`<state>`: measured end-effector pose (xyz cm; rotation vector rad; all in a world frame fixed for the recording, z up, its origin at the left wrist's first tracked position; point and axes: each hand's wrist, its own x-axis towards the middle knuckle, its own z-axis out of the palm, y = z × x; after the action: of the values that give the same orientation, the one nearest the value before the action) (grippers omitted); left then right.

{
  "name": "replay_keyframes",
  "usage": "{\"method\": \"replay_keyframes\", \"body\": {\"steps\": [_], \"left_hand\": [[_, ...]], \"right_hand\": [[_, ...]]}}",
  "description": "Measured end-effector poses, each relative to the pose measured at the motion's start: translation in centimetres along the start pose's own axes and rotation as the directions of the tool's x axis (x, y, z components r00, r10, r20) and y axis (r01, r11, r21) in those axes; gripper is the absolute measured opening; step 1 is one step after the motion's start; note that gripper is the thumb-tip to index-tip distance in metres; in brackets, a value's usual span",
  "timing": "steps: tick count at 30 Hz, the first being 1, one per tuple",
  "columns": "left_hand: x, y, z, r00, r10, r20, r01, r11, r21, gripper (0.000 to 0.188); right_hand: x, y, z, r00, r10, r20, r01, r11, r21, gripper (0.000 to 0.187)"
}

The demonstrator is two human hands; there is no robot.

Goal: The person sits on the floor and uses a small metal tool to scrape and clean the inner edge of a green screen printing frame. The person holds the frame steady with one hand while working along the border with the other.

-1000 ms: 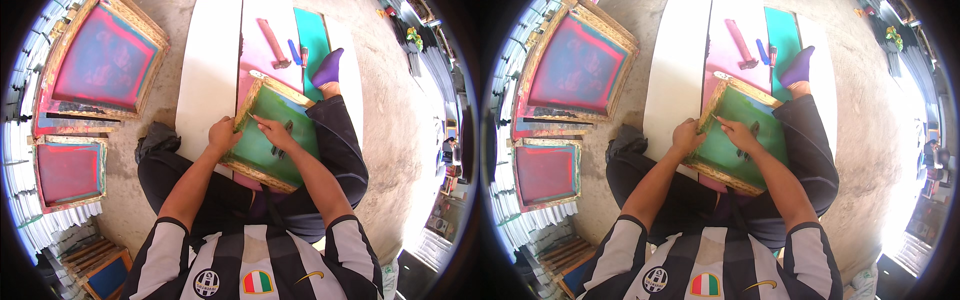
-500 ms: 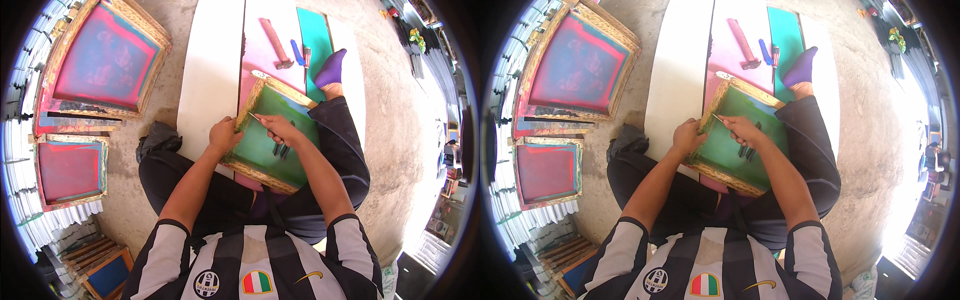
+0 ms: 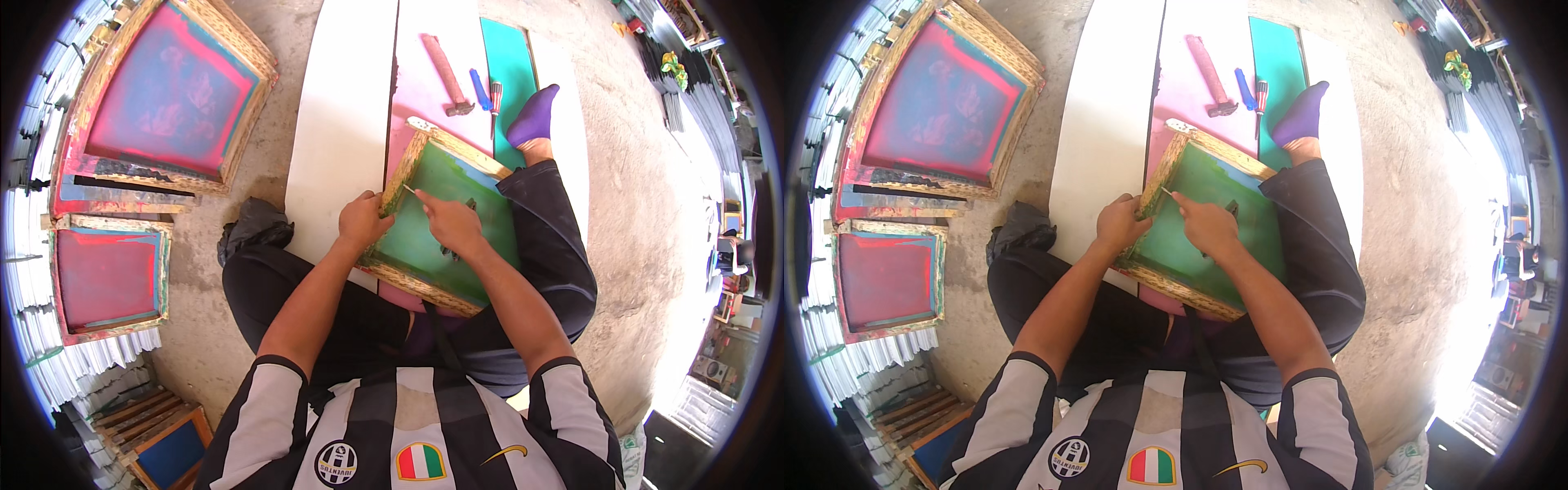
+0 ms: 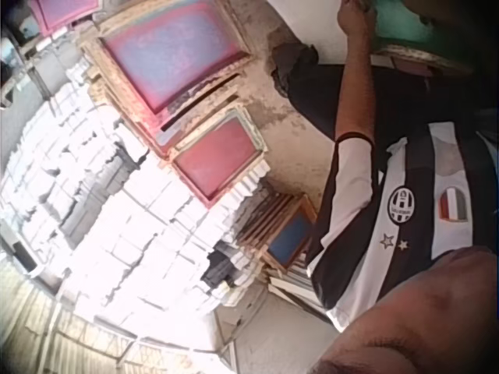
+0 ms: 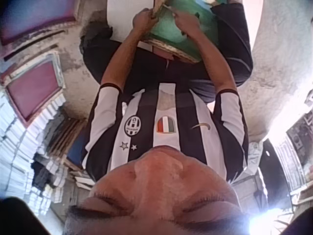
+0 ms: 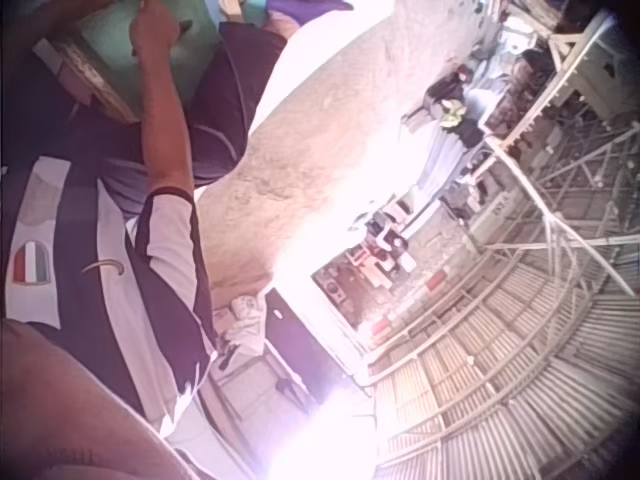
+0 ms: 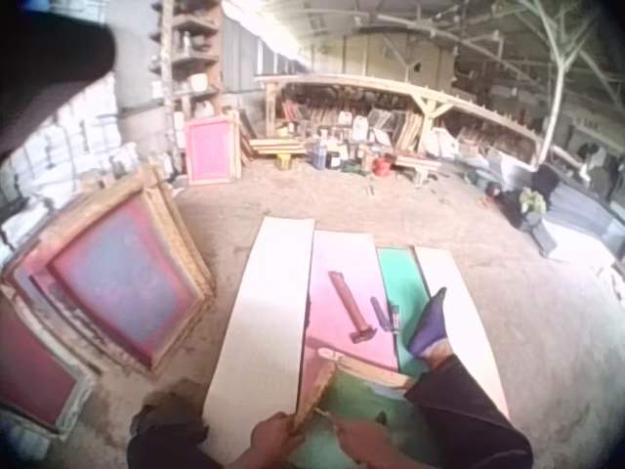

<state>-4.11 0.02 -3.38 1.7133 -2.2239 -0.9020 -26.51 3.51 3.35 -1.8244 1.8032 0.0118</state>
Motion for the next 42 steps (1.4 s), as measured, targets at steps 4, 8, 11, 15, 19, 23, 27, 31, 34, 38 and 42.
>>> {"method": "replay_keyframes", "body": {"steps": [4,8,11,15,19,23,27,31,34,38,42], "left_hand": [[0.0,0.0,-0.1,1.000,0.020,0.019,-0.020,0.999,0.025,0.037],[0.6,-0.9,1.0,0.998,0.064,-0.019,-0.063,0.997,0.049,0.038],[0.8,-0.7,0.8,0.997,0.063,-0.034,-0.061,0.997,0.040,0.037],[0.0,-1.1,0.7,0.999,0.037,-0.033,-0.036,0.999,0.029,0.037],[0.6,0.4,0.0,0.999,0.034,0.008,-0.034,0.999,0.032,0.036],[0.1,-0.8,-0.1,1.000,0.021,-0.014,-0.021,1.000,0.012,0.036],[0.0,-0.3,0.0,1.000,0.014,-0.010,-0.014,1.000,-0.002,0.036],[0.4,0.2,0.0,0.999,0.042,-0.004,-0.042,0.999,-0.003,0.036],[0.0,-0.1,-0.3,1.000,0.016,0.001,-0.017,0.999,0.030,0.037],[-0.1,0.0,-0.3,1.000,0.013,0.002,-0.013,1.000,0.011,0.038],[0.0,0.2,-0.1,0.999,0.039,-0.003,-0.039,0.999,0.019,0.039]], "right_hand": [[0.2,-2.6,-0.3,0.998,0.057,0.040,-0.049,0.983,-0.178,0.045],[1.3,-0.7,0.5,0.997,0.036,0.065,-0.034,0.999,-0.022,0.047],[1.3,0.6,1.1,0.998,-0.052,0.046,0.047,0.993,0.105,0.050],[0.3,-0.8,0.7,0.997,0.014,0.080,-0.015,1.000,0.005,0.046],[2.7,4.6,6.1,0.974,-0.155,-0.167,0.221,0.823,0.524,0.045],[1.3,1.7,2.6,0.995,0.016,0.098,-0.043,0.959,0.279,0.046],[0.9,1.2,1.9,0.998,-0.068,-0.013,0.069,0.997,0.033,0.044],[3.8,6.4,5.9,0.965,-0.235,-0.118,0.263,0.844,0.467,0.045],[3.0,5.1,4.4,0.978,-0.206,-0.043,0.211,0.951,0.224,0.045],[0.9,1.7,1.2,0.996,-0.090,-0.014,0.088,0.990,-0.110,0.043],[2.5,4.8,4.0,0.989,-0.144,-0.045,0.149,0.896,0.419,0.043]]}}
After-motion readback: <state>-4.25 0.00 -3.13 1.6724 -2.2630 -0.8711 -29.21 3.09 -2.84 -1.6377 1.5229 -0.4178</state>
